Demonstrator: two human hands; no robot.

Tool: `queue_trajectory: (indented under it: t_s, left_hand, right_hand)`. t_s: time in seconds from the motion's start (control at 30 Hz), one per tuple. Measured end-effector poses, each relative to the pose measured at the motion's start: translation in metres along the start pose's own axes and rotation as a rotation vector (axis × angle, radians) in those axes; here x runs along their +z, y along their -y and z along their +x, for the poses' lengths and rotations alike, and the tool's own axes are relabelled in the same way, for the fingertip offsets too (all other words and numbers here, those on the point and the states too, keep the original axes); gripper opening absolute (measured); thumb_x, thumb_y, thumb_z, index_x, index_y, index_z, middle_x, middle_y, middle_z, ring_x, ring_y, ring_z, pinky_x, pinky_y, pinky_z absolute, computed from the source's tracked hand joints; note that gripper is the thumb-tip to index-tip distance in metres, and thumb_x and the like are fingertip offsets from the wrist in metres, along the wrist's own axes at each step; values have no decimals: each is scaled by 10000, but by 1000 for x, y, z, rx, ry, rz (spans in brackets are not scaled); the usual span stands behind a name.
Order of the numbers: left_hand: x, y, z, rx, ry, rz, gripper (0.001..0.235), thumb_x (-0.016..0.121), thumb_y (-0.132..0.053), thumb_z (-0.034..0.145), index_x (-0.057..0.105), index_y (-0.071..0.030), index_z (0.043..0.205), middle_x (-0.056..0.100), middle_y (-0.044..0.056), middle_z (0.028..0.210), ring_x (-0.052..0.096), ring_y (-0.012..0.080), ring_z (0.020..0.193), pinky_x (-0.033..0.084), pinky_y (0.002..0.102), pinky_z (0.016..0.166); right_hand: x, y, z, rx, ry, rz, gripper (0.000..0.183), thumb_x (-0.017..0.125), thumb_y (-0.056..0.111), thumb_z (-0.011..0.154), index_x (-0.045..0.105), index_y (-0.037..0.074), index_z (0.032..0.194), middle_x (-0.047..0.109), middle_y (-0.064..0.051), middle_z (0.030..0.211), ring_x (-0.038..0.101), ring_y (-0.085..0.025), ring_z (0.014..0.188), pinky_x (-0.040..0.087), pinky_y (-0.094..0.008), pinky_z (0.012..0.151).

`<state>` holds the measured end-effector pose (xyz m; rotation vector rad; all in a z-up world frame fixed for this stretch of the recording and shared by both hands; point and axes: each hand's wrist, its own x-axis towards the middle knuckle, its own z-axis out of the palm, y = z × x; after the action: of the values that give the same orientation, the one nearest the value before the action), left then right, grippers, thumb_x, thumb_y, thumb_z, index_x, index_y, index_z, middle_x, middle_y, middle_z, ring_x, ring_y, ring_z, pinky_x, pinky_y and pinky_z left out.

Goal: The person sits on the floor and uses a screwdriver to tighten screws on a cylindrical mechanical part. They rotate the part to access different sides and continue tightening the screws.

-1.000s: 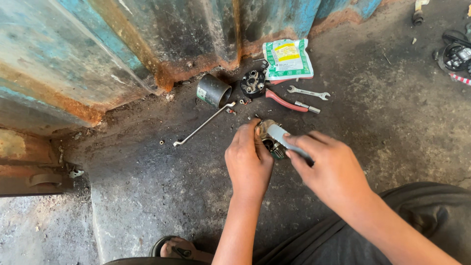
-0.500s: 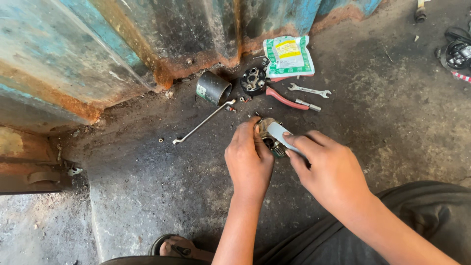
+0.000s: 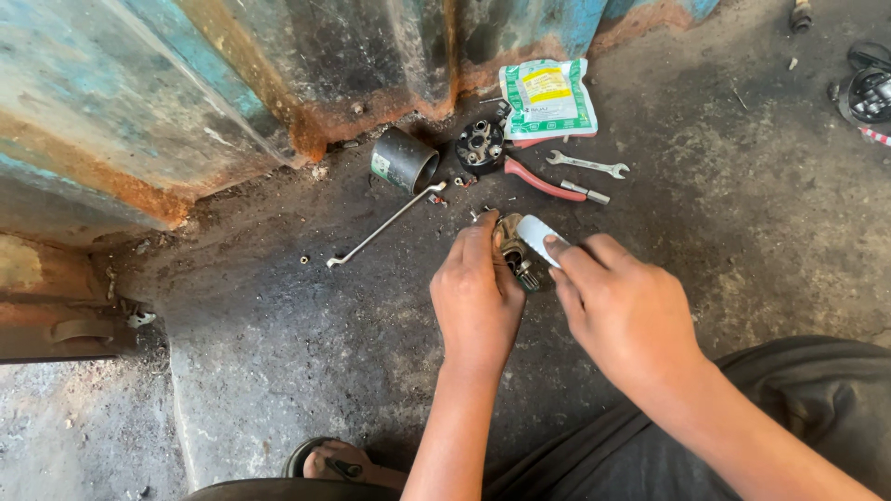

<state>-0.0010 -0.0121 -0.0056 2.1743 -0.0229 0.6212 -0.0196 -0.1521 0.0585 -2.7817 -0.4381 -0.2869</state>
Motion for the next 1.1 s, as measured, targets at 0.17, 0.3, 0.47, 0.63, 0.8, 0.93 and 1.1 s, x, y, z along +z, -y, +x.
queue_trajectory:
  t_s: [0.17, 0.3, 0.47, 0.63, 0.8, 0.93, 1.1]
  left_hand:
    - [2, 2, -1, -46, 8, -7, 440, 607, 98, 785, 663, -19, 1205, 735, 172, 1049, 743, 349, 870, 594, 433, 742]
    - [5, 2, -2, 10, 10, 27, 399, 640, 90, 832, 656, -1, 1220, 731, 174, 1054, 738, 352, 864, 590, 420, 708]
    - [5, -5, -6, 48, 11, 32, 374, 645, 61, 866, 622, 39, 1239, 698, 164, 961, 737, 347, 799, 586, 419, 664]
    - [7, -12, -9, 69, 17, -40, 373, 642, 54, 899, 633, 22, 1271, 709, 169, 952, 739, 355, 779, 591, 436, 668]
    - [14, 1, -5, -79, -133, -183, 287, 577, 29, 1002, 686, -20, 1263, 755, 172, 1099, 779, 288, 977, 623, 402, 868]
    - [11, 15, 4, -503, -169, -540, 276, 529, -30, 1018, 686, -2, 1244, 745, 124, 1085, 714, 169, 943, 590, 314, 829]
    - [15, 19, 5, -581, -237, -671, 251, 546, -62, 1028, 691, 15, 1218, 729, 69, 1060, 662, 118, 925, 550, 264, 831]
  right_hand:
    - [3, -9, 7, 115, 34, 314, 248, 750, 144, 831, 750, 102, 1075, 707, -111, 856, 712, -305, 702, 554, -401, 614]
    - [8, -15, 4, 119, 19, 320, 236, 763, 106, 823, 762, 74, 1056, 754, -145, 897, 723, -342, 782, 555, -405, 675]
    - [20, -25, 1, 369, 108, 768, 297, 739, 107, 856, 744, 57, 1148, 741, -145, 866, 610, -176, 634, 472, -305, 534]
    - [12, -38, 7, 822, 185, 1604, 317, 654, 106, 892, 660, 3, 1193, 701, -154, 904, 451, -74, 477, 329, -234, 374]
    - [-3, -56, 21, 714, -21, 1613, 319, 605, 128, 945, 580, 36, 1249, 671, -144, 915, 432, -62, 489, 330, -220, 406]
    - [-8, -60, 18, 710, 27, 1724, 327, 630, 137, 955, 594, 39, 1265, 607, -77, 847, 430, -49, 495, 336, -212, 412]
    - [2, -39, -8, 691, 404, 1773, 319, 618, 161, 962, 601, 42, 1257, 624, -89, 871, 468, -83, 550, 366, -237, 464]
